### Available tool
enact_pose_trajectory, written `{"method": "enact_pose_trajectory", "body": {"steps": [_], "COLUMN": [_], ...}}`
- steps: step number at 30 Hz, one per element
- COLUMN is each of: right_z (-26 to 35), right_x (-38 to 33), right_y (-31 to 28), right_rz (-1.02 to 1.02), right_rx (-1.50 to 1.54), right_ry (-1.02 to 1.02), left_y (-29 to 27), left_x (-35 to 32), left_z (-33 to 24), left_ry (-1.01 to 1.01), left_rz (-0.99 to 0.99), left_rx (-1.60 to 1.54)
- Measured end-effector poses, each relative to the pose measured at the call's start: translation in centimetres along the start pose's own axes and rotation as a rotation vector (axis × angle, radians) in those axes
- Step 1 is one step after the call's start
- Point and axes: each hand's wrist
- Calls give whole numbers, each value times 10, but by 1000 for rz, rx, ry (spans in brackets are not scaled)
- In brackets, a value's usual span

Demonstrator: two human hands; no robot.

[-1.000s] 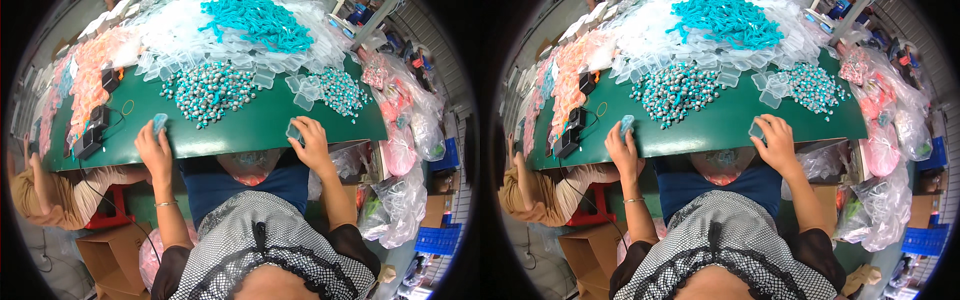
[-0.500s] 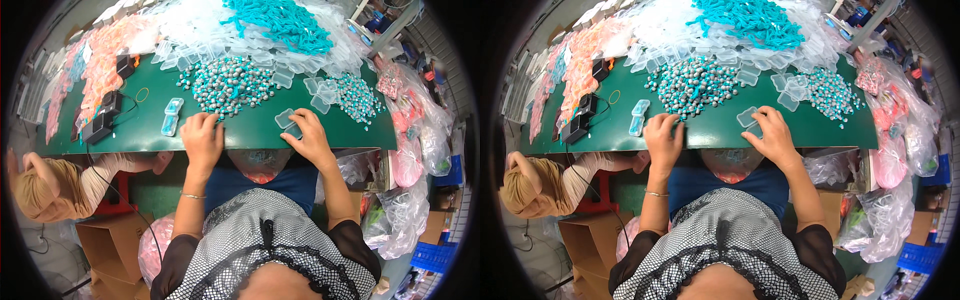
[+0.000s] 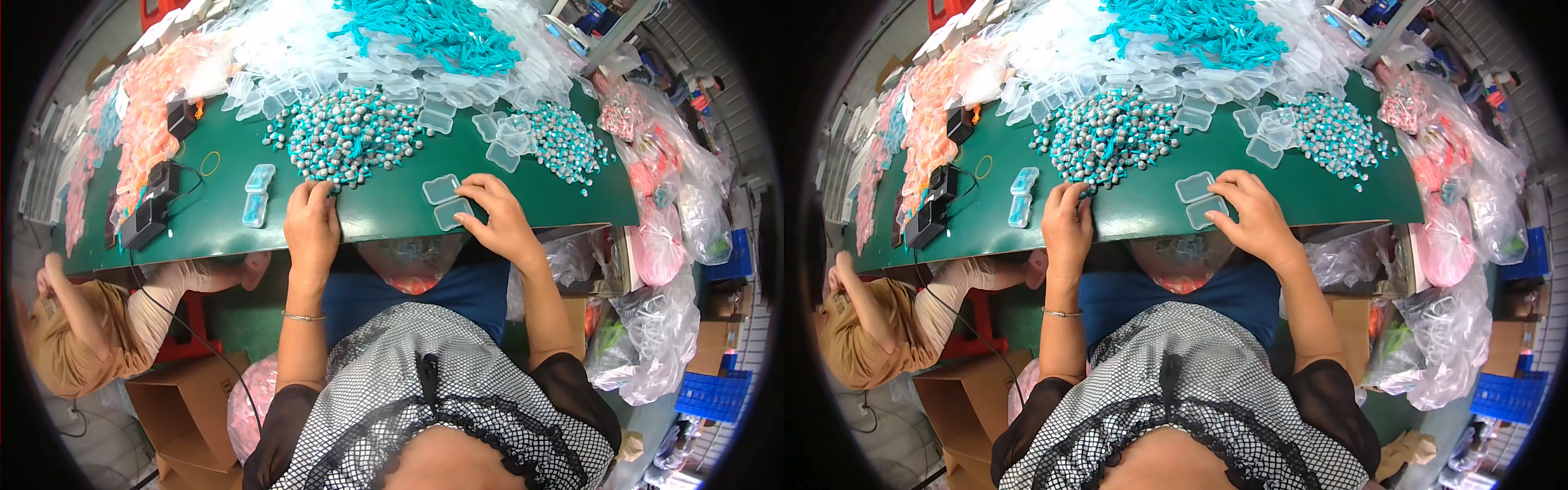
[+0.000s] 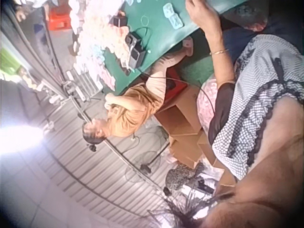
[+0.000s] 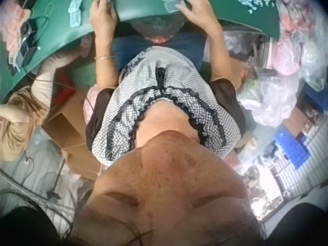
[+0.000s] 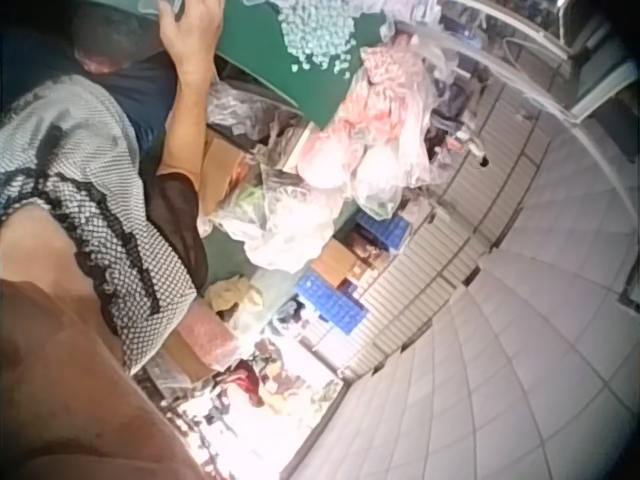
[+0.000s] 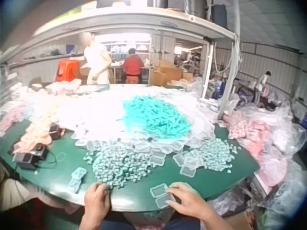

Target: Packing small colored beads into small clear plastic cases.

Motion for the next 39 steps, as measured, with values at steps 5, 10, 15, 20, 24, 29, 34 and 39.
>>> {"method": "enact_pose_trajectory", "body": {"steps": [5, 10, 15, 20, 24, 29, 34, 39], "right_z": [-4, -8, 1, 17, 28, 24, 0, -87], "right_x": [13, 16, 13, 18, 20, 12, 10, -4], "right_y": [-5, -7, 16, 36, 43, 40, -8, -44], "right_rz": [34, -6, -137, -247, -230, -261, -483, -496], "right_rx": [-45, -277, -209, -324, -217, -17, -76, -680], "right_ry": [-137, -190, -30, 117, 246, 173, 279, 434], "left_y": [-3, -11, -1, 10, 30, 52, 60, 67], "left_x": [-1, -1, -1, -5, -4, 8, 22, 25], "left_z": [0, 9, -2, -37, -63, -75, -68, -71], "left_ry": [-4, -19, -67, -73, 8, 80, 82, 36], "left_rz": [80, 131, 111, 166, 231, 274, 272, 275], "left_rx": [-77, -162, -196, -348, -443, -462, -451, -500]}}
Point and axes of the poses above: each hand's wrist, its own x-axis towards the middle knuckle, its own y-axis out of the palm, z = x × y
